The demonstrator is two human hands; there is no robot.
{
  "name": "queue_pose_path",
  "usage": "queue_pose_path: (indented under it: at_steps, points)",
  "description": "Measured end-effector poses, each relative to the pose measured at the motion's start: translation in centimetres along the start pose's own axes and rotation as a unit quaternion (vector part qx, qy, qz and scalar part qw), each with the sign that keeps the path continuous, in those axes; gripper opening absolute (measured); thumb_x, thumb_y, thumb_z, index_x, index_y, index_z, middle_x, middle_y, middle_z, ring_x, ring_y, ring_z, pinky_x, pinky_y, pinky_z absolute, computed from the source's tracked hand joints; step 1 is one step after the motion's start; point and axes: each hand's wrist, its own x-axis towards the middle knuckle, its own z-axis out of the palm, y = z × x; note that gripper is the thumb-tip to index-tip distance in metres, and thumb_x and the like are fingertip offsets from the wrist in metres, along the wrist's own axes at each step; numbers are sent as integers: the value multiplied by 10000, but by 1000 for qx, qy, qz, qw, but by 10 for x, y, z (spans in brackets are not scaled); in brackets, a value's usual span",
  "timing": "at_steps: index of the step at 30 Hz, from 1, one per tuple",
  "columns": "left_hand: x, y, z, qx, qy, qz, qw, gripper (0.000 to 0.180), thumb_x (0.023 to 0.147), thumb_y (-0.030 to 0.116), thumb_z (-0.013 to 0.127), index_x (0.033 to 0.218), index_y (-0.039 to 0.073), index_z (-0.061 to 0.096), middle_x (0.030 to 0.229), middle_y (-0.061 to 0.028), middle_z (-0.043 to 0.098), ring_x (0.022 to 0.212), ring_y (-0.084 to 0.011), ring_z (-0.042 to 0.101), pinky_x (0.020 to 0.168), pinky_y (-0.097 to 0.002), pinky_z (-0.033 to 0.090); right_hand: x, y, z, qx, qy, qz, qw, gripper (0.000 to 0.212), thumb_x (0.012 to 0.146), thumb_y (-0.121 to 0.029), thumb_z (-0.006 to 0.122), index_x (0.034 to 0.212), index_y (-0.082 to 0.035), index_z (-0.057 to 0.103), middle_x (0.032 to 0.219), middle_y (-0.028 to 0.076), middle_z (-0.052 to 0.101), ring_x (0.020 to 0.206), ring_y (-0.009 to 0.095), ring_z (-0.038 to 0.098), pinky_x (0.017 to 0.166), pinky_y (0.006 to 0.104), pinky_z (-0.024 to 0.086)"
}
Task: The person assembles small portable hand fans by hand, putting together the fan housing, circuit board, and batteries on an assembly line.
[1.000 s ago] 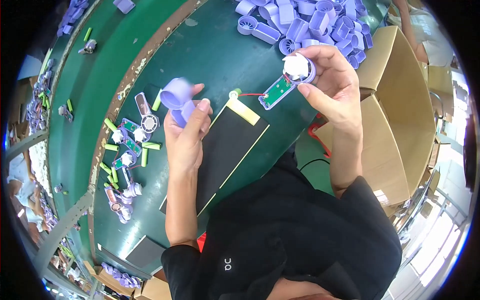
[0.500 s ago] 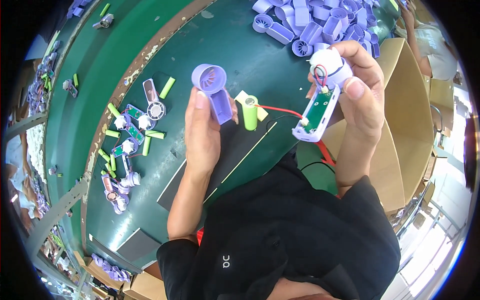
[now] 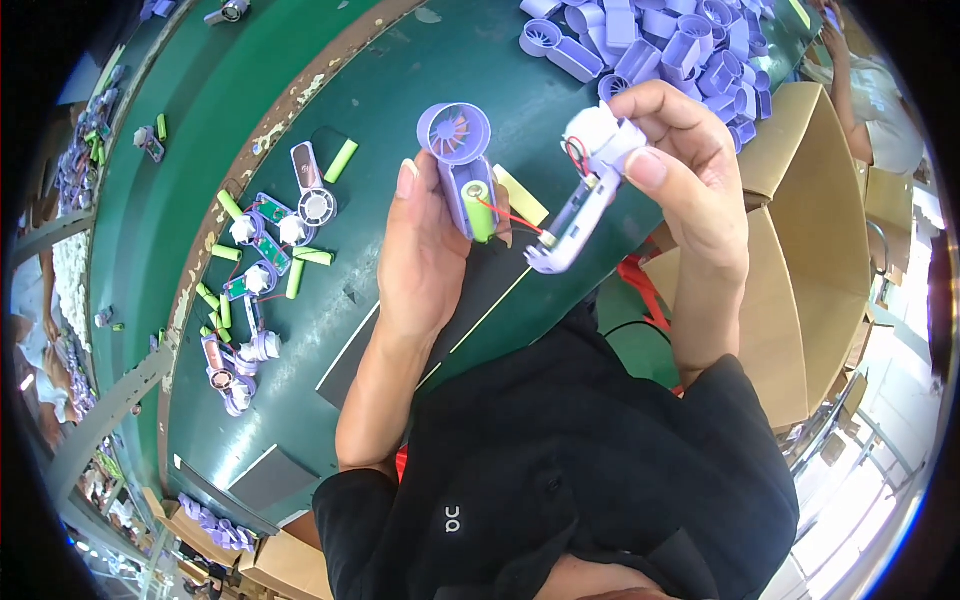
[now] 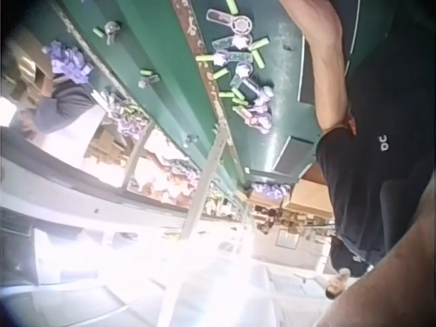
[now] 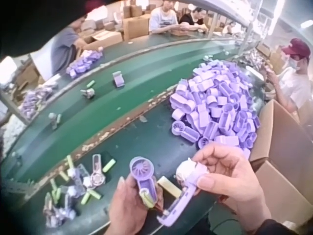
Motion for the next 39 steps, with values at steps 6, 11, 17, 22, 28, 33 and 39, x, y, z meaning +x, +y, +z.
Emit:
queue_pose_path:
  at_steps: [6, 11, 17, 22, 28, 33, 39]
  points:
    - [-4, 8, 14, 7, 17, -8, 1000, 573, 1133, 510, 326, 1398, 18, 458, 1071, -117, 613, 924, -193, 598, 847, -366, 501, 4, 3, -2, -110, 33, 37, 993, 335, 952, -131, 705, 1217, 60, 629, 1043, 140, 741, 865, 164, 725, 753, 304, 610]
    - [-4, 5, 0, 44, -10, -27, 999, 625, 1097, 492, 385, 1513, 26, 421, 1179, -117, 609, 938, -193, 612, 772, -341, 491, 4, 3, -1, -73, 62, 23, 995, 303, 936, -65, 778, 1175, 70, 650, 1053, 144, 751, 848, 153, 724, 746, 276, 596]
    - [-1, 5, 1, 62, 28, -36, 997, 777, 1019, 426, 535, 1639, 57, 245, 1181, -91, 613, 926, -166, 613, 738, -303, 487, 2, -4, -1, -21, -2, 5, 1000, 288, 962, -100, 742, 1176, 74, 659, 1060, 151, 752, 802, 152, 719, 734, 275, 596]
    - [-3, 9, 6, 39, 25, -39, 998, 848, 985, 450, 582, 1656, 68, 231, 1209, -87, 599, 978, -174, 633, 835, -303, 515, 6, -10, 2, -109, -3, 47, 993, 389, 961, -181, 662, 1235, 91, 622, 998, 135, 743, 807, 149, 716, 783, 291, 581]
    - [-3, 11, 7, 47, 1, -35, 998, 865, 976, 442, 597, 1662, 74, 221, 1178, -77, 610, 958, -170, 623, 820, -303, 508, 9, 1, -4, -140, 14, 58, 988, 333, 987, -171, 670, 1210, 74, 649, 991, 130, 757, 763, 145, 713, 744, 281, 581]
    - [-5, 13, 10, 75, 24, -45, 996, 878, 980, 441, 594, 1672, 74, 196, 1166, -75, 606, 948, -169, 612, 830, -301, 503, 10, 1, -4, -147, 22, 61, 987, 343, 993, -181, 672, 1216, 77, 651, 1009, 133, 761, 752, 143, 713, 739, 281, 586]
    - [-2, 8, 7, 110, 22, -20, 993, 872, 1012, 482, 554, 1676, 62, 175, 1205, -85, 578, 978, -167, 590, 867, -315, 505, 9, -2, -4, -110, -14, 70, 991, 362, 1007, -200, 650, 1227, 86, 654, 994, 150, 760, 757, 159, 737, 702, 281, 597]
